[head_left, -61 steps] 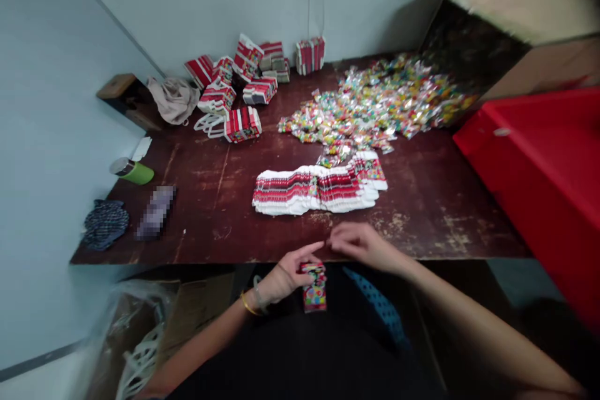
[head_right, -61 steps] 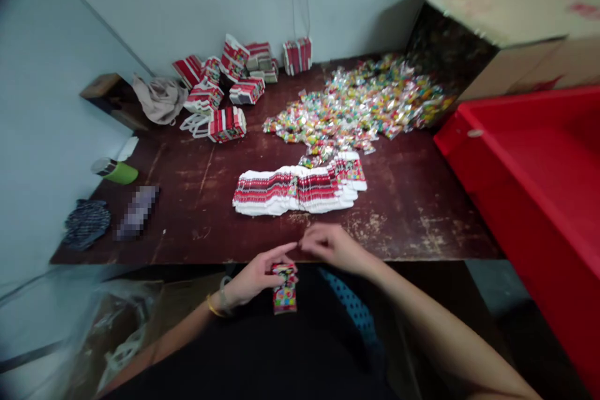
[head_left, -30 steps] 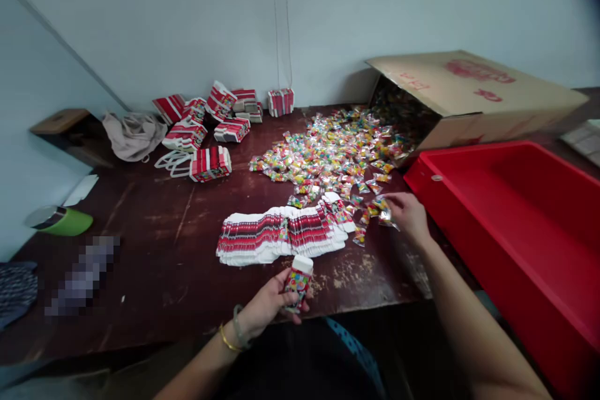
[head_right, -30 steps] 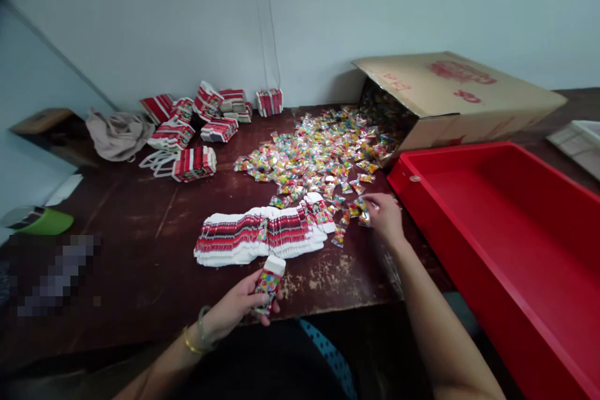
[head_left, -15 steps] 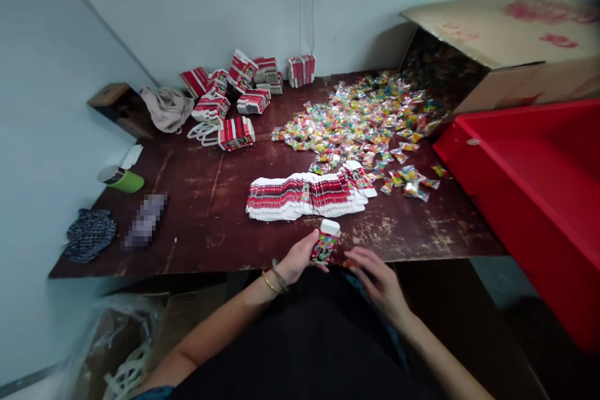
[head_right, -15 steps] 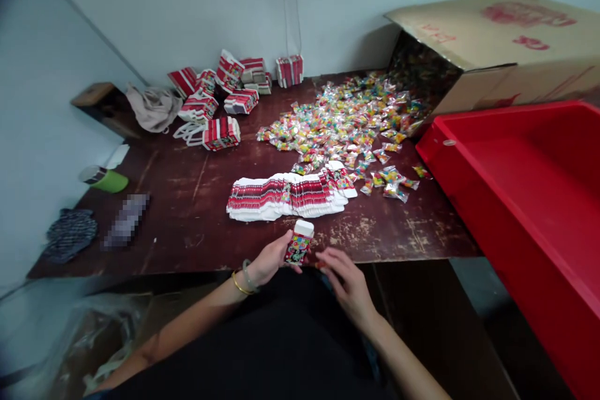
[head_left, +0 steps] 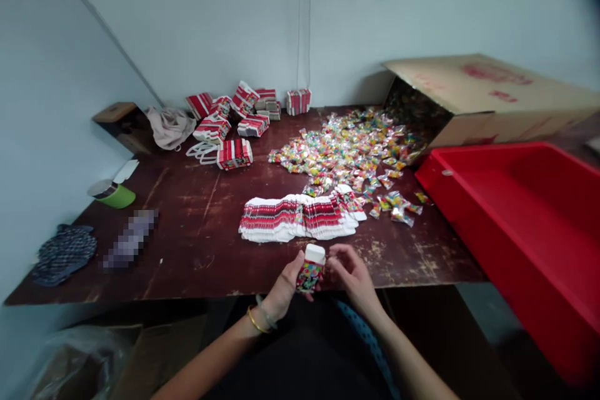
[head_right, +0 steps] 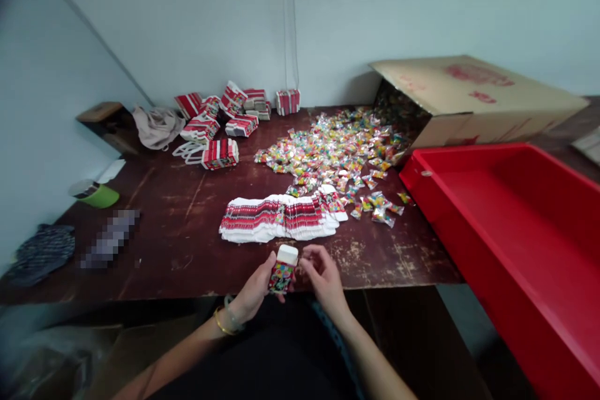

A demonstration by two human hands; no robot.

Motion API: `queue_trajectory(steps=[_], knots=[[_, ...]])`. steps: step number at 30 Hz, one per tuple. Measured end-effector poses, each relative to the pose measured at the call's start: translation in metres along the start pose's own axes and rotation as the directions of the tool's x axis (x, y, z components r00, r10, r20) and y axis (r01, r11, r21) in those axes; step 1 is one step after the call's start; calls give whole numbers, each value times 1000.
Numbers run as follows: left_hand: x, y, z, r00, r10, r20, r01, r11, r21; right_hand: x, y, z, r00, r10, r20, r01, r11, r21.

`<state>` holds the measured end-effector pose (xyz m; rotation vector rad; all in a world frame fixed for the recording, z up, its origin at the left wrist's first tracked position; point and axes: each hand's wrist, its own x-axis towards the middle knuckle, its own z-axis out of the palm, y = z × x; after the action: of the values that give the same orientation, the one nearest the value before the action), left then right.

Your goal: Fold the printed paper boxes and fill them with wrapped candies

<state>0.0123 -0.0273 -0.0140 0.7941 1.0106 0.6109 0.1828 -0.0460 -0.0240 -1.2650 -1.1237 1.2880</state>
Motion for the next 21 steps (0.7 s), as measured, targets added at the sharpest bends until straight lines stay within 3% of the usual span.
queue_trajectory(steps=[2,5,7,12,15,17,18,20,21], knots=[[1,3,-1,1000,15,8,-15,1000,-1,0,5,1,955,248,162,-287,909,302],[2,9,0,999,10,48,-9,1000,-26,5,1,-1,869,362,337,-490,722,488],[1,14,0,998,11,66,-10,1000,-15,8,-6,-3,858,363,362,-507,707,493],[-5,29,2,973,196,121,-208,973,101,11,-24,-6,872,351,340,-472,788,396],[-8,35,1,967,214,137,-234,961,150,14,-31,-4,863,362,351,-477,814,331],[-6,37,0,959,248,138,-275,931,238,16,-34,-2,882,330,336,-413,884,217],[-5,36,-1,954,269,133,-297,909,293,18,-34,-1,912,267,311,-317,941,121],[-1,32,-3,958,269,105,-288,888,359,19,-35,0,960,51,277,-17,992,-122],[1,30,-4,969,235,78,-247,904,348,20,-36,0,954,-68,291,139,963,-230]])
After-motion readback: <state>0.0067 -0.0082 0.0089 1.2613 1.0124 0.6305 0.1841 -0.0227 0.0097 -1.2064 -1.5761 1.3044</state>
